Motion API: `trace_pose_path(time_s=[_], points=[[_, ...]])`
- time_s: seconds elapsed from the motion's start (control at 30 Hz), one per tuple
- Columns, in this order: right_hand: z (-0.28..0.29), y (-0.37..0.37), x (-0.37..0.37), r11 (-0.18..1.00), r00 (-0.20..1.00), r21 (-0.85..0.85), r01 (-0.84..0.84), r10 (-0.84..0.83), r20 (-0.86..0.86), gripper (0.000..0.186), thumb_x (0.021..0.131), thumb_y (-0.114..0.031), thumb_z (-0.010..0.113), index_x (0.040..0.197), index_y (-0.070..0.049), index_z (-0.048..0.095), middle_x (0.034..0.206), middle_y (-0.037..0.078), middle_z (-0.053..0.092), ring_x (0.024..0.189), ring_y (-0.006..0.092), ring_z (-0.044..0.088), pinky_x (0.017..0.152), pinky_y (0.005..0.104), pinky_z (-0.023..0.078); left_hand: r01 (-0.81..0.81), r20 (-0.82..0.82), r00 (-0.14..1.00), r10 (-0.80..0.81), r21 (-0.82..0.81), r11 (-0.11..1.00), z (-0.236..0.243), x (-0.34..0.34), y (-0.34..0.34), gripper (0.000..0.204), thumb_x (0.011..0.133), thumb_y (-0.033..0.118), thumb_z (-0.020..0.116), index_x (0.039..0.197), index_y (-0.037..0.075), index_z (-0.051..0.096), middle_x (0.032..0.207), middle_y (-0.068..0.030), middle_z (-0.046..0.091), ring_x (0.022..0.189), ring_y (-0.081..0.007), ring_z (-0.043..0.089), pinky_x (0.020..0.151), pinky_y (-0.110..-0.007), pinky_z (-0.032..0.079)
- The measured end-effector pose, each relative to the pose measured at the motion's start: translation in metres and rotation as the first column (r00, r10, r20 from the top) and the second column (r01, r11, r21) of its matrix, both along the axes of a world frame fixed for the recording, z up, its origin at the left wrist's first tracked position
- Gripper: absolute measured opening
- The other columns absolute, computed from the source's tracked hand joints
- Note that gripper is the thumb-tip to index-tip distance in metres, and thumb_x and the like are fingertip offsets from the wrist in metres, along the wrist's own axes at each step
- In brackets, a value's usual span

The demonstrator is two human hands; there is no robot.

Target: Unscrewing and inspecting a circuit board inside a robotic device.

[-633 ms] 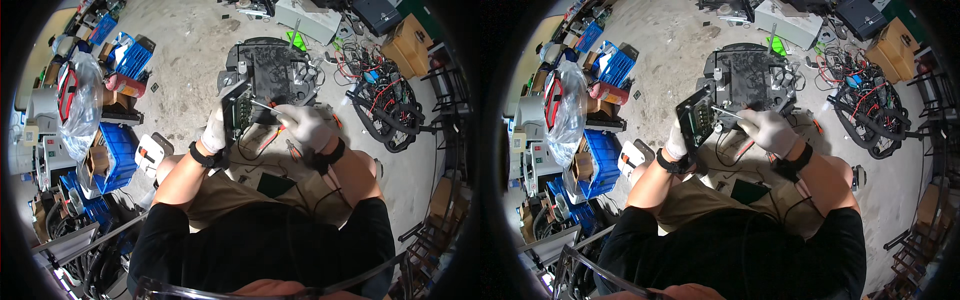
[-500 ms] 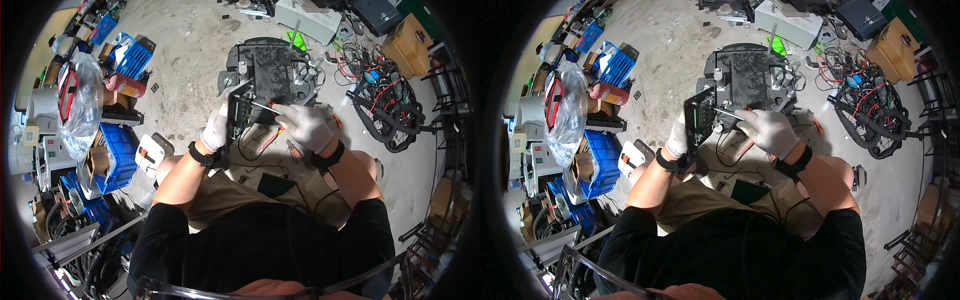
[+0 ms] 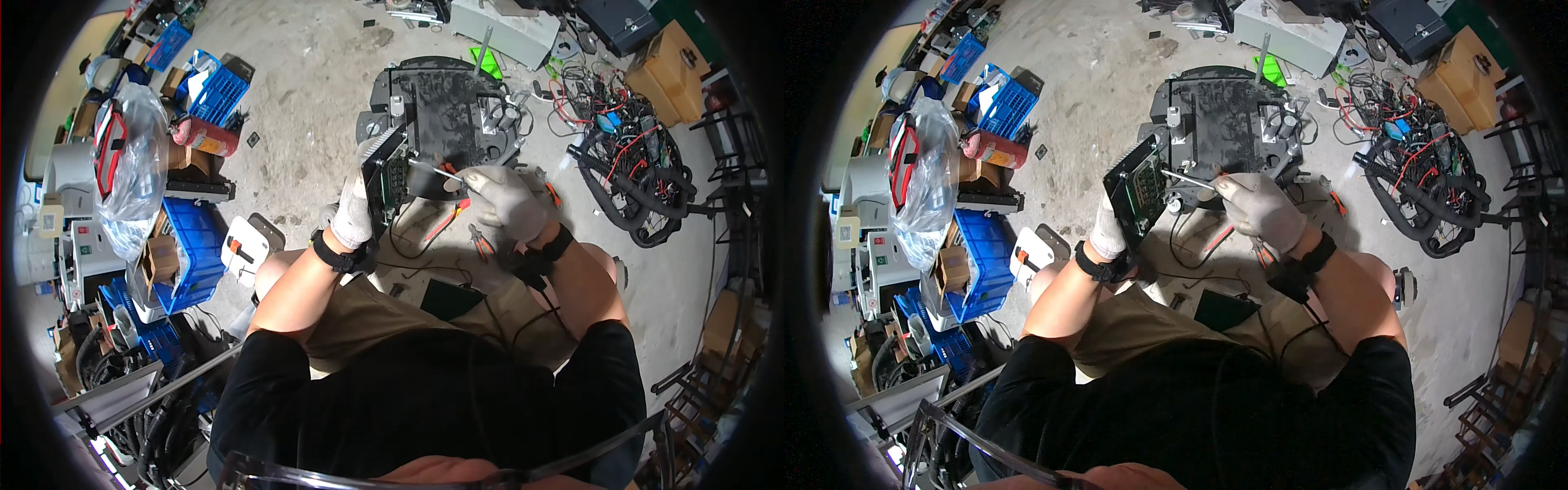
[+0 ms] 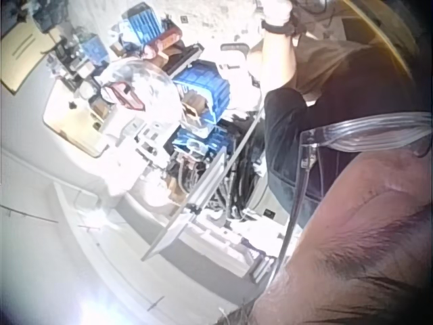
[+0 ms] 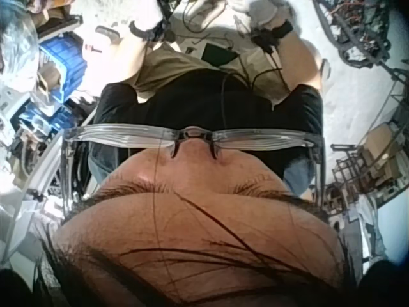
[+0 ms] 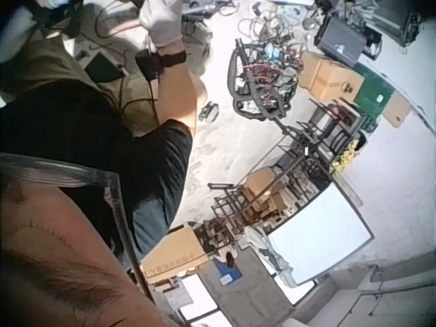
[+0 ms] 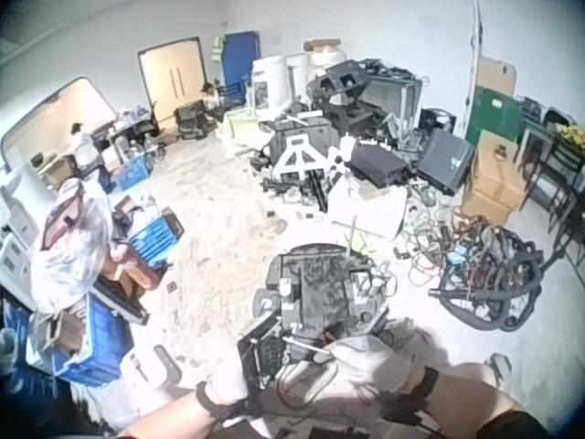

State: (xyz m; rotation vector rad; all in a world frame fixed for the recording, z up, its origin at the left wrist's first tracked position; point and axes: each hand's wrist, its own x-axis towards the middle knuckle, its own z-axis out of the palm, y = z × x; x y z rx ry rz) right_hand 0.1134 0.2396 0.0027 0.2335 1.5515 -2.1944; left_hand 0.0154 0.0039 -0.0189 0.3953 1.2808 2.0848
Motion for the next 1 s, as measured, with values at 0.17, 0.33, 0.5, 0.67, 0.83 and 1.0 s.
trace_pose_path(time_s=[0.17,0.33,0.5,0.67,0.83,1.0], points=[[-0.01,-0.003,-0.005,0.624,0.567,0.613,0.485,0.309,-0.764,0.02,0.09,-0.013,0.06,0.102,0.001,0.064,0.068,0.012,0.061,0.05,0.025,0.057,0.049,0.0318,0.044,0.07,-0.129,0.989,-0.073,-0.029,0.997,-0.012,-0.01,-0.011,0.067,0.094,0.055,0.046,0.141,0.008,0.038,0.126,-0.0064,0.053,0.106,-0.0134,0.056,0.087,-0.029,0.049],[-0.01,-0.007,-0.011,0.621,0.343,0.483,0.618,0.34,-0.876,0.021,0.093,-0.015,0.056,0.107,0.0,0.063,0.063,0.007,0.055,0.046,0.0234,0.05,0.046,0.0301,0.04,0.163,0.171,0.975,-0.14,-0.131,0.978,-0.001,-0.013,-0.015,0.077,0.093,0.061,0.04,0.139,0.0,0.038,0.132,-0.0124,0.049,0.115,-0.0183,0.052,0.098,-0.033,0.043],[0.003,-0.01,0.006,0.898,0.99,-0.436,0.056,0.006,0.138,0.03,0.1,-0.023,0.044,0.114,0.0,0.058,0.056,-0.004,0.038,0.043,0.0086,0.035,0.041,0.0237,0.029,0.084,-0.287,0.95,-0.124,-0.149,0.985,-0.011,-0.012,-0.022,0.097,0.084,0.072,0.047,0.145,-0.001,0.028,0.142,-0.0144,0.042,0.128,-0.0221,0.044,0.106,-0.036,0.035],[-0.013,-0.017,0.001,0.978,0.968,0.207,-0.015,0.065,-0.241,0.03,0.098,-0.026,0.05,0.111,-0.001,0.059,0.055,-0.002,0.042,0.046,0.0075,0.04,0.042,0.0259,0.034,0.086,-0.424,0.892,-0.155,-0.177,0.98,0.0,-0.019,-0.02,0.084,0.091,0.061,0.042,0.142,-0.005,0.03,0.138,-0.0161,0.045,0.126,-0.0242,0.045,0.104,-0.034,0.035],[-0.019,-0.034,0.001,0.8,0.865,0.547,0.247,0.072,-0.496,0.023,0.094,-0.022,0.056,0.106,-0.003,0.061,0.059,0.005,0.05,0.049,0.0122,0.048,0.048,0.0302,0.042,-0.007,-0.306,0.946,-0.106,-0.346,0.938,-0.002,-0.014,-0.019,0.061,0.101,0.043,0.031,0.137,-0.006,0.038,0.128,-0.0161,0.053,0.118,-0.0244,0.05,0.101,-0.033,0.037],[-0.022,-0.029,0.001,0.839,0.899,0.509,0.195,0.055,-0.435,0.027,0.094,-0.021,0.055,0.11,-0.001,0.061,0.063,0.002,0.052,0.051,0.0145,0.049,0.048,0.0294,0.041,0.097,-0.391,0.906,-0.164,-0.184,0.978,-0.002,-0.021,-0.019,0.081,0.093,0.064,0.037,0.137,-0.004,0.037,0.125,-0.0137,0.054,0.116,-0.0196,0.05,0.098,-0.033,0.039]])
